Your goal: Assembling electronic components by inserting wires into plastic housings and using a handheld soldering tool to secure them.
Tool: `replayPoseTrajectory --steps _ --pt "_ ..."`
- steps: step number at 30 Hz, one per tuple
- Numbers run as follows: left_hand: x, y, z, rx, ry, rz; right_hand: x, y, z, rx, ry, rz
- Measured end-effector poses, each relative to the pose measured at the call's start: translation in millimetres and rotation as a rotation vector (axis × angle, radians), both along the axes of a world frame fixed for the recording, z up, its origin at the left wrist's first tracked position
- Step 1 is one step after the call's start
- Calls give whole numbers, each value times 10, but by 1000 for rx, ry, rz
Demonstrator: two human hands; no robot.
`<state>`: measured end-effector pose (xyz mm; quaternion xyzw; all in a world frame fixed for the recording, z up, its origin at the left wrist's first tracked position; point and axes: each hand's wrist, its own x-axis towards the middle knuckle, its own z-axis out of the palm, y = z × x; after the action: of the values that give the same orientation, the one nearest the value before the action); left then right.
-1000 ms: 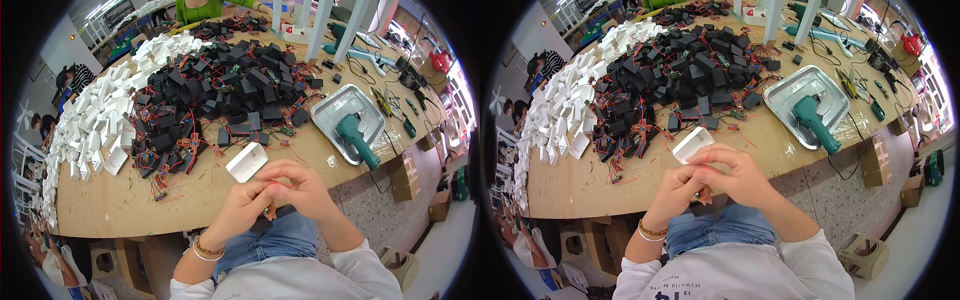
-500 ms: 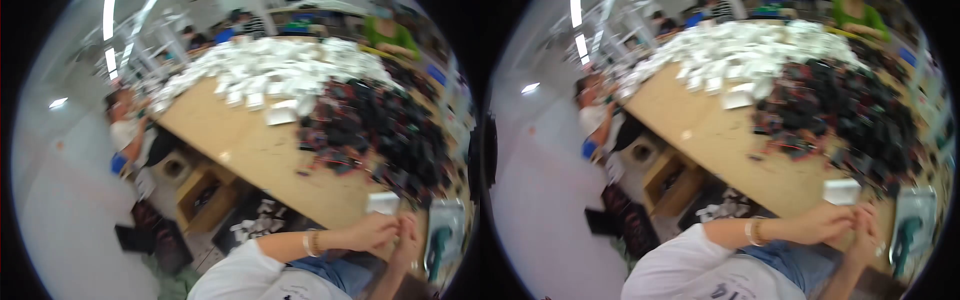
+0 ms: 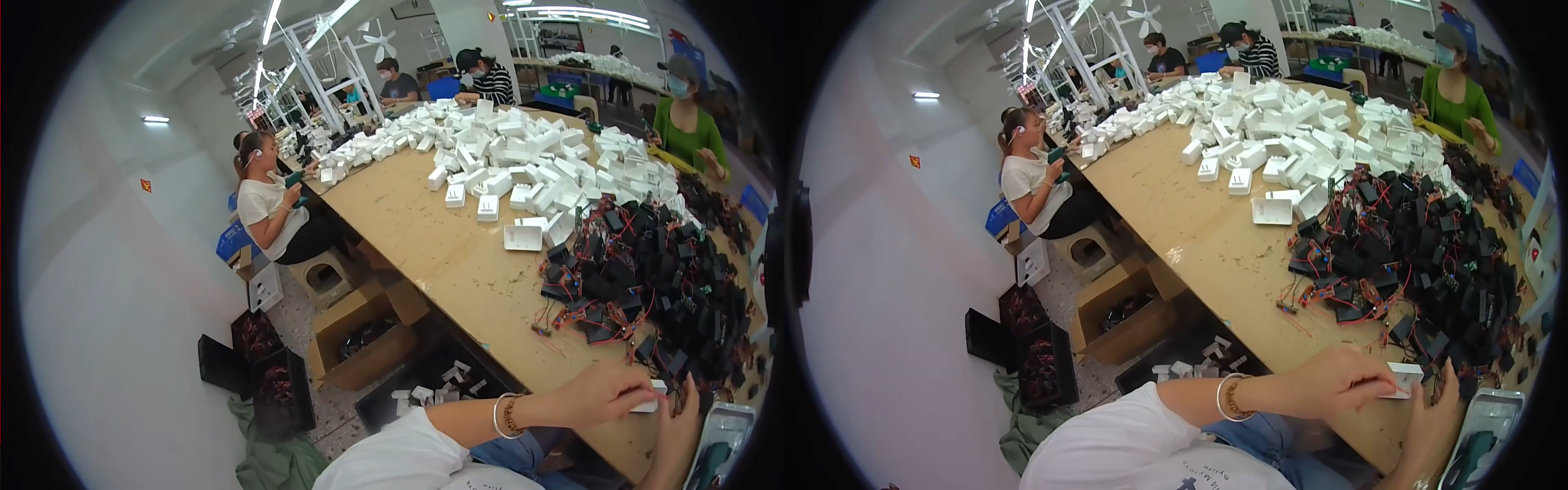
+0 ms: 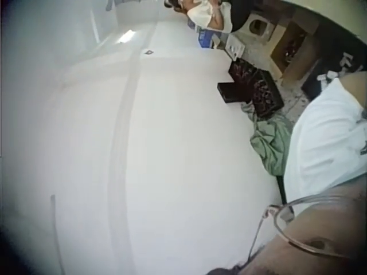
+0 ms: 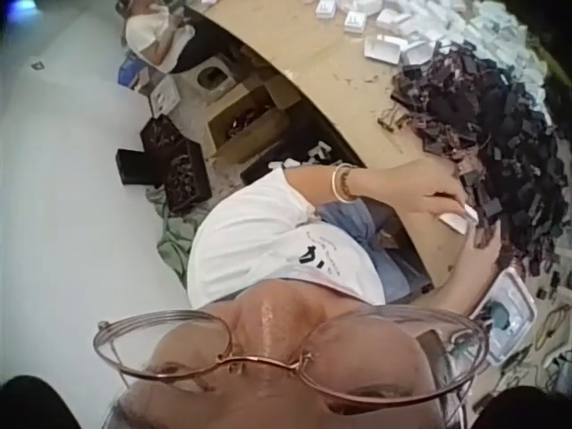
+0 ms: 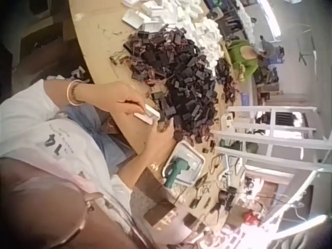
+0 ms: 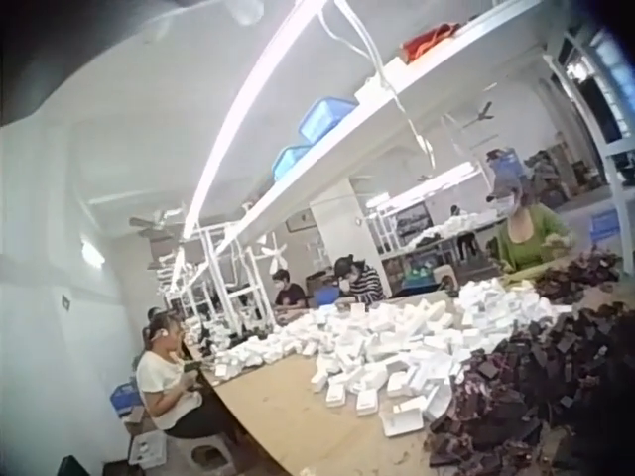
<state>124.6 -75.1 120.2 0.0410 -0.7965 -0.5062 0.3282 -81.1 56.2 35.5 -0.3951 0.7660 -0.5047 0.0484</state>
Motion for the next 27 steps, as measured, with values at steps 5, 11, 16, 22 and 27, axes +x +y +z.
replayPoseTrajectory --steps 5,11,16,22,27 --pt "23 -343 153 -406 260 222 -89 -144 -238 38 240 38" --pt "91 -432 134 388 129 97 8 -174 -221 29 193 152" --pt "-36 -277 -53 285 47 48 266 -104 -200 -3 381 27" --pt "-94 -295 -107 165 -59 97 119 -75 -119 141 425 -86" --pt "-22 -320 -152 432 -111 57 -239 -351 -162 124 641 -163"
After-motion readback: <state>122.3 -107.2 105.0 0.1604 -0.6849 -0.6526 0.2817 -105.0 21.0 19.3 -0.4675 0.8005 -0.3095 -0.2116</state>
